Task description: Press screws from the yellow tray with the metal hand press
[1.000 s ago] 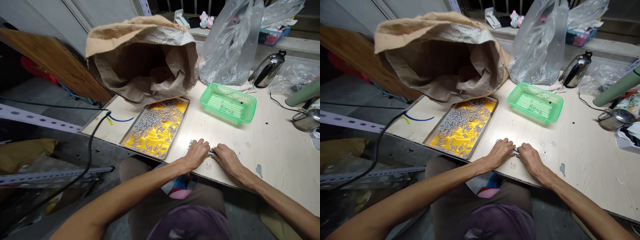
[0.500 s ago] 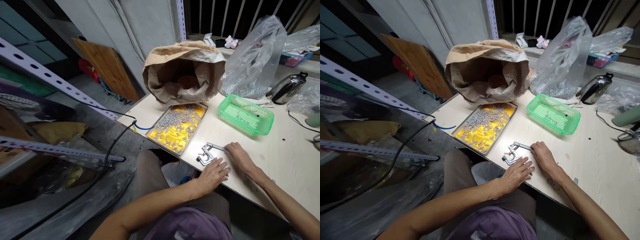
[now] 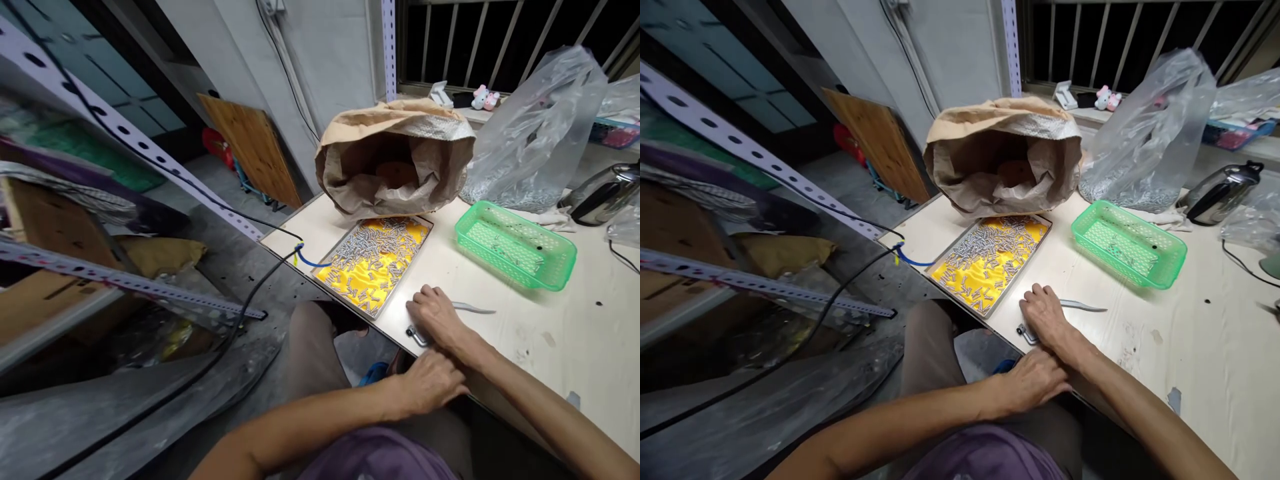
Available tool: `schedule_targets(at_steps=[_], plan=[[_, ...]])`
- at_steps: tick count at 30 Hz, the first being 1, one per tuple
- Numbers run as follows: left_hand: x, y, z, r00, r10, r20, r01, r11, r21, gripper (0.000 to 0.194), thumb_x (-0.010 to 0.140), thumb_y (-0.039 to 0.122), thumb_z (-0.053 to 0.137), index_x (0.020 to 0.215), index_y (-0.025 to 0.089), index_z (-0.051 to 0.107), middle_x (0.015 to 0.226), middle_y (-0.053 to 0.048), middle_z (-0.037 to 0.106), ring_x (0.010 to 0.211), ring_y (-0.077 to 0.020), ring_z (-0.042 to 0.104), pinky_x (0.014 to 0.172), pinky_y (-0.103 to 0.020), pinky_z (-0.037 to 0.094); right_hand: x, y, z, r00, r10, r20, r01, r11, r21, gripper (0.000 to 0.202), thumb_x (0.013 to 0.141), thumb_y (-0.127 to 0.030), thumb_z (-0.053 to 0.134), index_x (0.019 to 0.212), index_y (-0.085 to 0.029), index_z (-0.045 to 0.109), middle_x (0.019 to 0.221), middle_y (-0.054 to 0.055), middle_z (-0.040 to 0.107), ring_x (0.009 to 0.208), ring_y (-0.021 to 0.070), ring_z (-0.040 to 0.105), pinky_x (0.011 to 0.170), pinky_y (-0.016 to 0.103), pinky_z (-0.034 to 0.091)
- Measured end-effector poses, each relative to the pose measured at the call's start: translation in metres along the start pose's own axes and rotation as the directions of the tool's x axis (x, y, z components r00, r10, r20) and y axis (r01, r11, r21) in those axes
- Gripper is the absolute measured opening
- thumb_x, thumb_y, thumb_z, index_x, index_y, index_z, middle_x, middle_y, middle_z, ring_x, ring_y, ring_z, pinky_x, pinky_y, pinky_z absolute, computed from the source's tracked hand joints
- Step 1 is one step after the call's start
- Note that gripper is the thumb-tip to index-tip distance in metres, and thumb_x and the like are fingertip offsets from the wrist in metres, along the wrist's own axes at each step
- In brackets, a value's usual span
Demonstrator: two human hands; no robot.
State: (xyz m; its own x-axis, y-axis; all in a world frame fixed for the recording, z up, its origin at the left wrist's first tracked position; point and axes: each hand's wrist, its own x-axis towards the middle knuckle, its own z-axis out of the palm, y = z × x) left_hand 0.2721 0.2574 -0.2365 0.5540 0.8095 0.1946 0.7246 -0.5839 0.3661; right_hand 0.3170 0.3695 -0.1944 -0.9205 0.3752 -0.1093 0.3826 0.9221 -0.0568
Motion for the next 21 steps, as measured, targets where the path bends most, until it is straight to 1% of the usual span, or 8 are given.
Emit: schedule_targets(at_steps=[4, 6, 8, 11, 15, 17, 19, 21], plan=[[-0.03, -0.014, -0.034, 0.979, 0.098, -0.178, -0.094, 0.995, 0.033, 0.027, 0.095, 0.025, 0.04, 0.085, 0.016, 0.063, 0.073, -0.003, 0.062, 0.07, -0.0128, 0.055, 0.066, -0.024, 0.045, 0.018, -0.006, 0.007, 1.0, -0.026, -0.002, 0.026, 1.0, 0.017, 0.019, 0.086, -0.007, 0.048, 0.085, -0.016, 0.065, 0.085, 0.009, 0.064, 0.086, 0.021, 0.052, 0.072, 0.032, 0.037], [-0.042, -0.038, -0.056, 0.947, -0.115, -0.3, 0.138, 0.989, 0.058, 0.03, 0.095, 0.023, 0.038, 0.08, 0.016, 0.063, 0.069, -0.004, 0.06, 0.068, -0.0133, 0.053, 0.064, -0.025, 0.043, 0.016, 0.007, 0.007, 0.994, 0.001, -0.108, 0.008, 0.996, 0.085, 0.02, 0.087, -0.01, 0.046, 0.089, -0.017, 0.064, 0.084, 0.008, 0.064, 0.083, 0.0209, 0.053, 0.073, 0.032, 0.039], [-0.046, -0.07, -0.076, 0.832, -0.423, -0.359, 0.466, 0.884, 0.037, 0.029, 0.095, 0.023, 0.041, 0.08, 0.016, 0.064, 0.073, -0.005, 0.061, 0.073, -0.0147, 0.054, 0.068, -0.027, 0.044, 0.01, 0.033, -0.002, 0.95, 0.097, -0.296, -0.053, 0.987, 0.153, 0.022, 0.089, -0.015, 0.042, 0.095, -0.018, 0.063, 0.086, 0.008, 0.064, 0.084, 0.0213, 0.053, 0.076, 0.033, 0.041], [-0.037, -0.112, -0.096, 0.653, -0.709, -0.267, 0.738, 0.674, 0.014, 0.024, 0.092, 0.025, 0.047, 0.079, 0.017, 0.066, 0.081, -0.005, 0.063, 0.081, -0.0164, 0.055, 0.073, -0.028, 0.045, -0.004, 0.087, -0.028, 0.793, 0.307, -0.526, -0.257, 0.952, 0.169, 0.026, 0.092, -0.024, 0.037, 0.098, -0.019, 0.062, 0.092, 0.01, 0.062, 0.091, 0.0237, 0.052, 0.084, 0.037, 0.041], [-0.012, -0.135, -0.102, 0.562, -0.822, -0.093, 0.827, 0.56, 0.045, 0.023, 0.091, 0.028, 0.049, 0.083, 0.015, 0.066, 0.091, -0.008, 0.063, 0.092, -0.02, 0.057, 0.075, -0.029, 0.045, -0.026, 0.132, -0.057, 0.695, 0.468, -0.546, -0.536, 0.843, 0.04, 0.031, 0.091, -0.029, 0.038, 0.098, -0.014, 0.064, 0.085, 0.014, 0.06, 0.085, 0.0272, 0.053, 0.078, 0.04, 0.042], [-0.002, -0.136, -0.101, 0.544, -0.838, -0.05, 0.839, 0.541, 0.061, 0.023, 0.091, 0.028, 0.05, 0.085, 0.014, 0.066, 0.094, -0.009, 0.063, 0.096, -0.0212, 0.057, 0.077, -0.03, 0.046, -0.037, 0.124, -0.054, 0.766, 0.473, -0.436, -0.496, 0.866, 0.066, 0.031, 0.092, -0.032, 0.039, 0.091, -0.016, 0.065, 0.08, 0.013, 0.06, 0.08, 0.0251, 0.055, 0.072, 0.037, 0.043], [0.003, -0.136, -0.099, 0.528, -0.849, -0.03, 0.848, 0.524, 0.076, 0.022, 0.091, 0.025, 0.047, 0.087, 0.012, 0.065, 0.097, -0.01, 0.063, 0.097, -0.0212, 0.058, 0.078, -0.03, 0.046, -0.048, 0.099, -0.039, 0.891, 0.383, -0.243, -0.339, 0.918, 0.204, 0.033, 0.093, -0.036, 0.038, 0.083, -0.019, 0.064, 0.076, 0.009, 0.061, 0.073, 0.0205, 0.058, 0.067, 0.031, 0.045], [0.006, -0.138, -0.098, 0.515, -0.857, -0.012, 0.854, 0.512, 0.096, 0.023, 0.092, 0.022, 0.044, 0.091, 0.012, 0.065, 0.099, -0.01, 0.063, 0.097, -0.0206, 0.059, 0.078, -0.03, 0.046, -0.06, 0.066, -0.017, 0.96, 0.27, -0.074, -0.229, 0.91, 0.347, 0.033, 0.094, -0.039, 0.036, 0.088, -0.022, 0.064, 0.079, 0.006, 0.063, 0.069, 0.0173, 0.061, 0.062, 0.028, 0.046]])
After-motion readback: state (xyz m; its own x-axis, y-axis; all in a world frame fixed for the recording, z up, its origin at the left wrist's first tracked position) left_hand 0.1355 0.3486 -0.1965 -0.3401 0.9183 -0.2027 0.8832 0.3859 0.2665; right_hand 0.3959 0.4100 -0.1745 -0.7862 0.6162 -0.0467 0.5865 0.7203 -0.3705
